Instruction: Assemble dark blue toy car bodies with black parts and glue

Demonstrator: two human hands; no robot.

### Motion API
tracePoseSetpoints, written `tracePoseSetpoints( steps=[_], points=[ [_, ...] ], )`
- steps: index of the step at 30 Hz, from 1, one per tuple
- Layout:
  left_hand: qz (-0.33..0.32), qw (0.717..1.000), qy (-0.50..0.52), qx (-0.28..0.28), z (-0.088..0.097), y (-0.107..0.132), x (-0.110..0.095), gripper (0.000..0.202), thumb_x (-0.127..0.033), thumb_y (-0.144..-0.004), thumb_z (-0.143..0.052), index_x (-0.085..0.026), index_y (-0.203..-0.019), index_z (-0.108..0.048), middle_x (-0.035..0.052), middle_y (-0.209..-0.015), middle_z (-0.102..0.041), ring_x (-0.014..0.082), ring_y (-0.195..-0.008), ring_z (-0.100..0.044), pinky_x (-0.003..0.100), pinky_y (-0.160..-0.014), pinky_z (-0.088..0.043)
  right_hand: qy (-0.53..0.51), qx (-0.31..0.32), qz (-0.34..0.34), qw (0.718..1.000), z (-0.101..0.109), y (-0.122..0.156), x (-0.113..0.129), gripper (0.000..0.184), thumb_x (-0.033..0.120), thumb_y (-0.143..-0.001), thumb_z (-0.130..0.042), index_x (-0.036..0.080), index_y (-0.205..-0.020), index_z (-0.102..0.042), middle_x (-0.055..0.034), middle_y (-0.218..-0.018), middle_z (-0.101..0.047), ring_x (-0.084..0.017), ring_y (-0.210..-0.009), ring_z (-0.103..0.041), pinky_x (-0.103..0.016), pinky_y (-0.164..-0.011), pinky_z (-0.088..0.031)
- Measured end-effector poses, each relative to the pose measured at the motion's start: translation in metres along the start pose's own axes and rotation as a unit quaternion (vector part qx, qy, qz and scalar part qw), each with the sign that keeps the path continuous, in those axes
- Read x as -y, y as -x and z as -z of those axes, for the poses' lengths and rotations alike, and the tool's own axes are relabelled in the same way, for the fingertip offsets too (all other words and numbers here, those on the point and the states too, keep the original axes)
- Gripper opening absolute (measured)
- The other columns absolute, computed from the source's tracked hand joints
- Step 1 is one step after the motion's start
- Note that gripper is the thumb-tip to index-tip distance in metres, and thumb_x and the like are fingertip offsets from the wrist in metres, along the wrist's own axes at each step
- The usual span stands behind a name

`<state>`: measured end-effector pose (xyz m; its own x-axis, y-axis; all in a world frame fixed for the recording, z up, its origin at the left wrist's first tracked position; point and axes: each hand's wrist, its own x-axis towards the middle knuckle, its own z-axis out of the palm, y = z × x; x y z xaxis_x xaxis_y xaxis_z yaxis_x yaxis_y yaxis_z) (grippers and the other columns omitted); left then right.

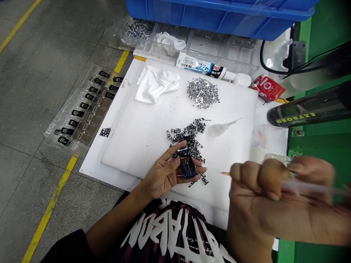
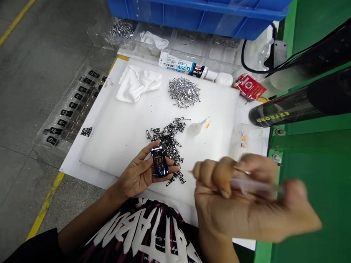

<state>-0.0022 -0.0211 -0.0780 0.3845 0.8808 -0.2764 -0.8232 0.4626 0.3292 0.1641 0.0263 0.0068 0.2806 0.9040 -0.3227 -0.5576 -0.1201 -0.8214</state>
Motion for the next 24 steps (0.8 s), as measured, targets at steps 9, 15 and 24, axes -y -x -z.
tracePoseSetpoints(
  steps=[9, 15, 24],
  points=[
    [-0.007, 1.0, 0.013, 0.006, -0.001, 0.0, -0.001, 0.041, -0.021, -0.103, -0.058, -0.031, -0.143, -0.058, 0.0065, -0.115, -0.079, 0.0216, -0.104, -0.077, 0.045, -0.093, -0.063, -0.034, 0.168, -0.055, 0.984, -0.015, -0.012, -0.025, 0.036, 0.053, -0.088, -0.049, 0.024, -0.069, -0.061, 0.0082, -0.04, -0.028, -0.009, -0.034, -0.016, -0.024, -0.034, -0.032],
    [-0.001, 1.0, 0.011, -0.009, 0.001, 0.0, -0.001, 0.042, -0.023, -0.101, -0.063, -0.034, -0.141, -0.061, 0.004, -0.115, -0.079, 0.0206, -0.099, -0.078, 0.043, -0.091, -0.064, -0.025, 0.174, -0.026, 0.984, -0.018, -0.008, -0.03, 0.038, 0.052, -0.09, -0.049, 0.024, -0.067, -0.06, 0.0074, -0.04, -0.03, -0.009, -0.034, -0.019, -0.024, -0.034, -0.032],
    [0.005, 0.999, 0.002, -0.037, 0.0, 0.001, 0.0, 0.047, -0.023, -0.099, -0.065, -0.032, -0.144, -0.057, 0.0049, -0.114, -0.078, 0.0216, -0.1, -0.077, 0.043, -0.09, -0.064, -0.014, 0.175, -0.031, 0.984, -0.022, -0.006, -0.031, 0.042, 0.053, -0.091, -0.045, 0.023, -0.064, -0.056, 0.0082, -0.042, -0.026, -0.009, -0.035, -0.017, -0.023, -0.034, -0.031]
  ],
)
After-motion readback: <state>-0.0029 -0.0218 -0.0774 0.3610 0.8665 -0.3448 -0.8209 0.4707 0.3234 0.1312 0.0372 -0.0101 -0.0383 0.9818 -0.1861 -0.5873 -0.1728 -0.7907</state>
